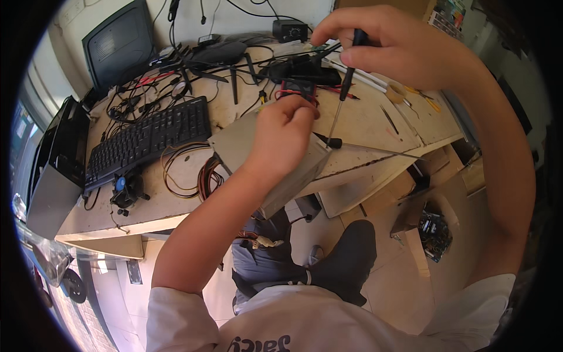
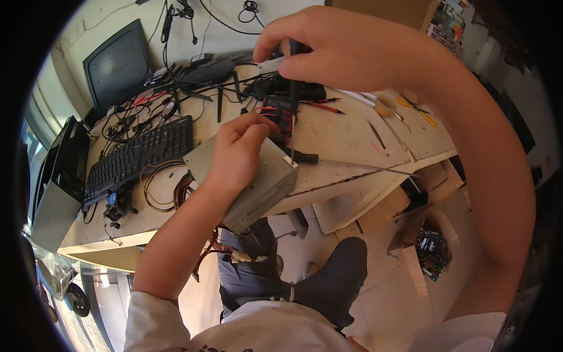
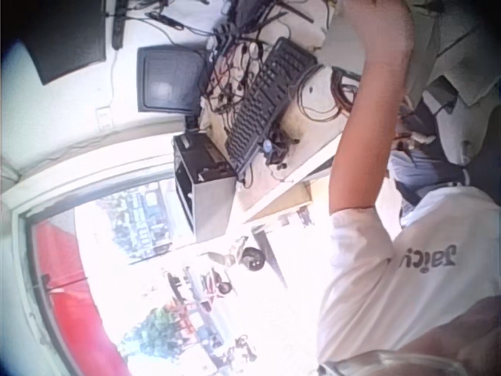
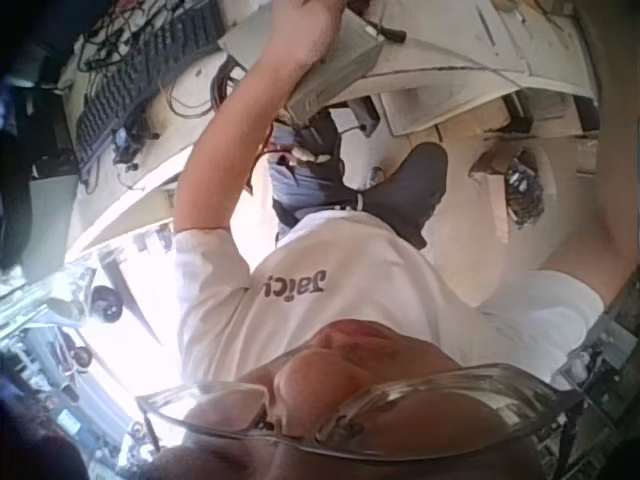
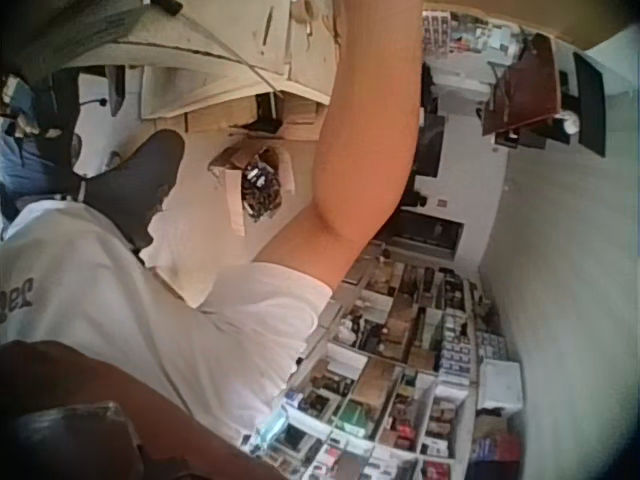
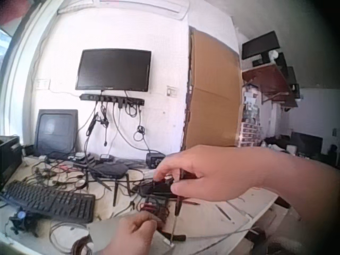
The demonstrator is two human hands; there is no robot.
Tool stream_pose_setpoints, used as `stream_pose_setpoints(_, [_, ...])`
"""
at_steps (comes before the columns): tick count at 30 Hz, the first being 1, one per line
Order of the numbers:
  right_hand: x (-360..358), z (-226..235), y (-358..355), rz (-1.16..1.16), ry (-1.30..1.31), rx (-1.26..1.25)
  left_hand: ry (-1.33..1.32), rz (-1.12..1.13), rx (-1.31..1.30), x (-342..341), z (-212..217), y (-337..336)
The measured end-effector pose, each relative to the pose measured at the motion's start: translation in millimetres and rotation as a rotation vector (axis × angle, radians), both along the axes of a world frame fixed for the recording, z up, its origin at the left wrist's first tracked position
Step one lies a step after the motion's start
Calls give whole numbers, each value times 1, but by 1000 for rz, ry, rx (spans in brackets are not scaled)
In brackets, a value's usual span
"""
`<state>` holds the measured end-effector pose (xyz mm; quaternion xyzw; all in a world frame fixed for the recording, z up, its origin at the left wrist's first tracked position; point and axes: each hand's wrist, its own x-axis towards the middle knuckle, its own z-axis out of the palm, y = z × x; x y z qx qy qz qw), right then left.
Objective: The person uses a screwdriver to remove screws from a metal electronic enclosure on a cluttered workbench. After removing the screws, the person opens the enclosure to reveal internal circuit boards and wiring, then holds the unit to inspect the interior.
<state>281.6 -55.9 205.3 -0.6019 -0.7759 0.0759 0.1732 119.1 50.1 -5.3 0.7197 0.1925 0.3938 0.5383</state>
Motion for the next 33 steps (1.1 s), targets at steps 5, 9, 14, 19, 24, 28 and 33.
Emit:
stream_pose_setpoints(5, [-6, 11, -9, 49, 24, -38, 117, 95, -29, 5, 3, -2])
stream_pose_setpoints(9, [16, 5, 0, 110, 44, -99, 178, 95, -8, 5, 4, -5])
stream_pose_setpoints(14, [12, 26, -9, 78, -138, -208, 231, 91, 39, 6, 1, -2])
stream_pose_setpoints(19, [11, 4, -8, 54, -13, -62, 262, 66, 38, 7, 3, -3])
stream_pose_setpoints(24, [3, 28, -5, 90, -41, -319, 266, 66, 71, 6, 0, 0])
stream_pose_setpoints(28, [2, 41, -5, 28, -161, -343, 269, 54, 71, 7, 1, -1])
stream_pose_setpoints(33, [2, 22, -9, 93, 19, -222, 261, 58, 112, 8, -2, 0])
